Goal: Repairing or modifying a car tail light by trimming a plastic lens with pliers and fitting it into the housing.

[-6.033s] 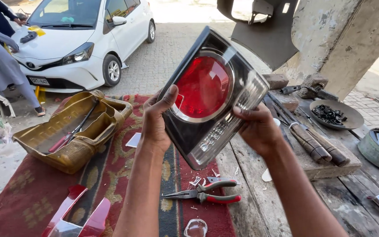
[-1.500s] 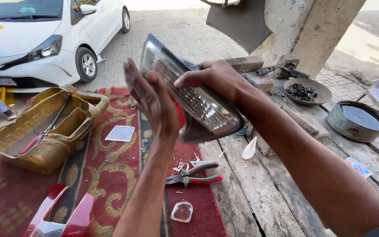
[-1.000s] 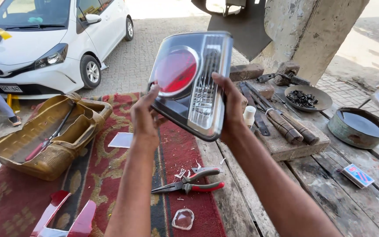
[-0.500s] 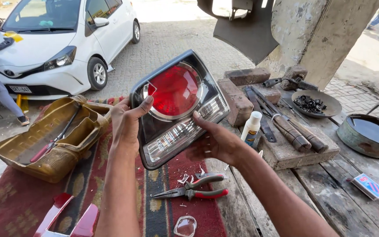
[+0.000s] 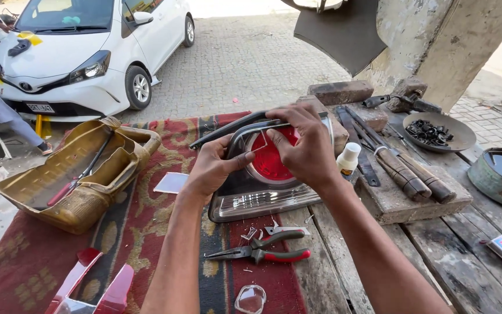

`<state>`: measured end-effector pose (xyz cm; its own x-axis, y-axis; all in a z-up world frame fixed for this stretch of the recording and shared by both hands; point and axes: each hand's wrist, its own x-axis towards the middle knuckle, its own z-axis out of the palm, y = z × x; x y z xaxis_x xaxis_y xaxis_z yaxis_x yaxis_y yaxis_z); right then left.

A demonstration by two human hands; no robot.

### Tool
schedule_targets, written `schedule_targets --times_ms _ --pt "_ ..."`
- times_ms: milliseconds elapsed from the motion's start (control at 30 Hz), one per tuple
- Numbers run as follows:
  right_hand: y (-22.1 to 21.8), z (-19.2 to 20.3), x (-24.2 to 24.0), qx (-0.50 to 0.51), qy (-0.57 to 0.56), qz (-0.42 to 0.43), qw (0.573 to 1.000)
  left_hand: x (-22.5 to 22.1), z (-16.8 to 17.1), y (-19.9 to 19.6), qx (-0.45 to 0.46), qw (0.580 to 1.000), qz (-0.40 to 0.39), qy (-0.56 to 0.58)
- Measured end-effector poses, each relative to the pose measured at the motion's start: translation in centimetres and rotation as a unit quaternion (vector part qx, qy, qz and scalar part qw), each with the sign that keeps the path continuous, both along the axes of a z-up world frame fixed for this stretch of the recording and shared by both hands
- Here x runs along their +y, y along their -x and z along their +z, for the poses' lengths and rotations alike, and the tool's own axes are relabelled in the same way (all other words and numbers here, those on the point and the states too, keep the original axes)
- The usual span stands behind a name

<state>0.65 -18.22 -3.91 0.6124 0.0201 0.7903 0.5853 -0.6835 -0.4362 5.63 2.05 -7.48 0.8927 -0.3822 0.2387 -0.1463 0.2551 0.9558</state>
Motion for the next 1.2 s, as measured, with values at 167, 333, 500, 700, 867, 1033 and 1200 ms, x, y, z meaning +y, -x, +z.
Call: schedule_targets --times_ms 167,333,500,700,867,1033,1200 --pt "-1.7 -1.9 -1.3 0.04 0.029 0.017 0.999 0.4 2.5 2.1 -0.044 0.999 -0.014 -0.018" --pt "-1.6 -1.8 -1.7 0.051 0.022 0.048 0.997 -0.1 1.5 0.5 -0.137 0.989 0.03 -0.042" --pt "-1.1 -1.5 -1.5 0.031 0.019 0.067 0.997 -0.9 0.4 -0.3 -0.146 0.986 0.074 -0.024" --pt "-1.2 -1.5 -1.3 0.024 -0.001 0.06 0.998 -1.8 -0.1 -1.4 -0.04 0.99 0.124 0.052" --pt "-1.1 -1.1 -1.1 0.027 -0.002 0.067 0.997 -1.6 0.7 -0.4 -0.162 0.964 0.199 -0.073" --pt "-0.8 -1.0 -0.9 0.024 -0.005 0.065 0.998 -2.6 2.7 2.2 -0.338 0.877 0.26 -0.221" --pt "-1.0 -1.3 -1.3 0.014 0.007 0.066 0.998 -4.0 2.1 2.5 -0.333 0.853 0.279 -0.289"
